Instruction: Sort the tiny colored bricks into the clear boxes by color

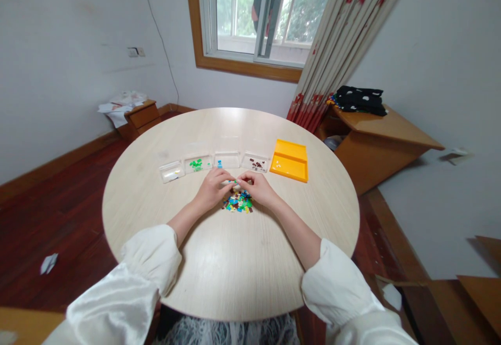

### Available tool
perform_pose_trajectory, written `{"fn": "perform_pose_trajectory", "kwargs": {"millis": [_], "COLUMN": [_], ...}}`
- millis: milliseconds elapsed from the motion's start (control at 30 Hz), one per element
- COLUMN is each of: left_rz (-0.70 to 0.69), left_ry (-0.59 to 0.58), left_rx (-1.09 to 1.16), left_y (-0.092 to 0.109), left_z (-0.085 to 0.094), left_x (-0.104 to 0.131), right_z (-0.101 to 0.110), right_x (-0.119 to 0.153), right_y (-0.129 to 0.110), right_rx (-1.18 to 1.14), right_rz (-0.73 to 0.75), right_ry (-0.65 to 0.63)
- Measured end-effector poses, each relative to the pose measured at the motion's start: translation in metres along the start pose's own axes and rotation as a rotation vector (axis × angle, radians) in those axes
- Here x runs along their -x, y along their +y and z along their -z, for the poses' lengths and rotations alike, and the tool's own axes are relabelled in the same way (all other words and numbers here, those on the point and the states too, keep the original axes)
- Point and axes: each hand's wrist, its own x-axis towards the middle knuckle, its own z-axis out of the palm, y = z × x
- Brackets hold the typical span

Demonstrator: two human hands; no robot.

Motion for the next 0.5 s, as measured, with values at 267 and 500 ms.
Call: {"fn": "perform_pose_trajectory", "kwargs": {"millis": [267, 500], "left_rz": [-0.045, -0.040], "left_ry": [0.043, 0.088], "left_rx": [0.001, -0.019], "left_y": [-0.0008, -0.0057], "left_z": [-0.0018, -0.0013], "left_x": [0.0004, -0.0002], "right_z": [0.0004, 0.0094], "right_x": [0.0003, -0.0001], "right_y": [0.0011, -0.0041], "right_rx": [-0.006, 0.058], "right_rz": [0.014, 0.025], "right_ry": [0.012, 0.006]}}
